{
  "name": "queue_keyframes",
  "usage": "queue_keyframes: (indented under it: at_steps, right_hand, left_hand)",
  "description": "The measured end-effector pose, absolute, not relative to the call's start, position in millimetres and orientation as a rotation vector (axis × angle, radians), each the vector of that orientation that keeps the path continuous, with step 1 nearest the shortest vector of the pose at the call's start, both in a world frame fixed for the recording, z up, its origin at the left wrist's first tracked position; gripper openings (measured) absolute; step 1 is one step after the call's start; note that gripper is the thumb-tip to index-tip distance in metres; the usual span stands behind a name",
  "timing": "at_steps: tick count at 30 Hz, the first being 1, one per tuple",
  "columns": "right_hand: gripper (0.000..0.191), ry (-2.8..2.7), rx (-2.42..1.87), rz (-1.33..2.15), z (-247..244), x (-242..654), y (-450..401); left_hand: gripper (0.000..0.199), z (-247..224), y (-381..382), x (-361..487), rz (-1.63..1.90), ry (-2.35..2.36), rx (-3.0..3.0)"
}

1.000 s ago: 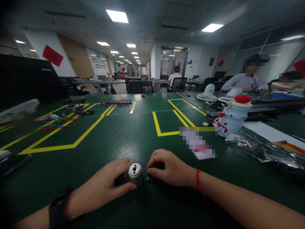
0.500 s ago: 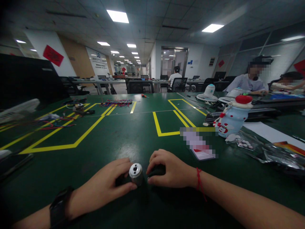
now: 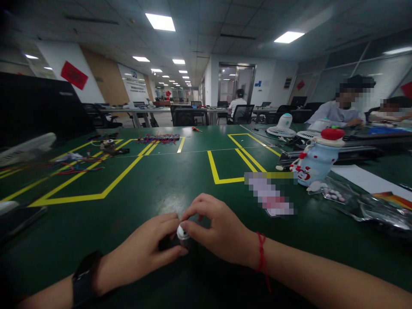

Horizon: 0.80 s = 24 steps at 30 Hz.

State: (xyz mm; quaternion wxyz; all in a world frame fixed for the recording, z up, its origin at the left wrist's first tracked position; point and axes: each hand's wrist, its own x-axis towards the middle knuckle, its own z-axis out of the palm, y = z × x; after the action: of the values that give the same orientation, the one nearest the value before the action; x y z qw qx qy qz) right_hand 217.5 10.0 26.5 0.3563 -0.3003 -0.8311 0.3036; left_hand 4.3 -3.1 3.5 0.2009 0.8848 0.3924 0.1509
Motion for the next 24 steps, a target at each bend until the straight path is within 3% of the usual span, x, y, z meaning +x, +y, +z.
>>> queue_keyframes:
  at_steps: [13, 24]
  right_hand:
    - [0.011, -2.124, -0.844, 0.912, 27.2, 223.9, 11.7]
    - [0.026, -1.972, -1.329, 0.771, -0.4, 272.4, 67.6]
  left_hand:
    - [0.02, 3.3, -0.6, 4.4, 0.417, 1.098, 2.488]
    - [0.02, 7.0, -3.1, 4.8, 0.409, 1.105, 2.45]
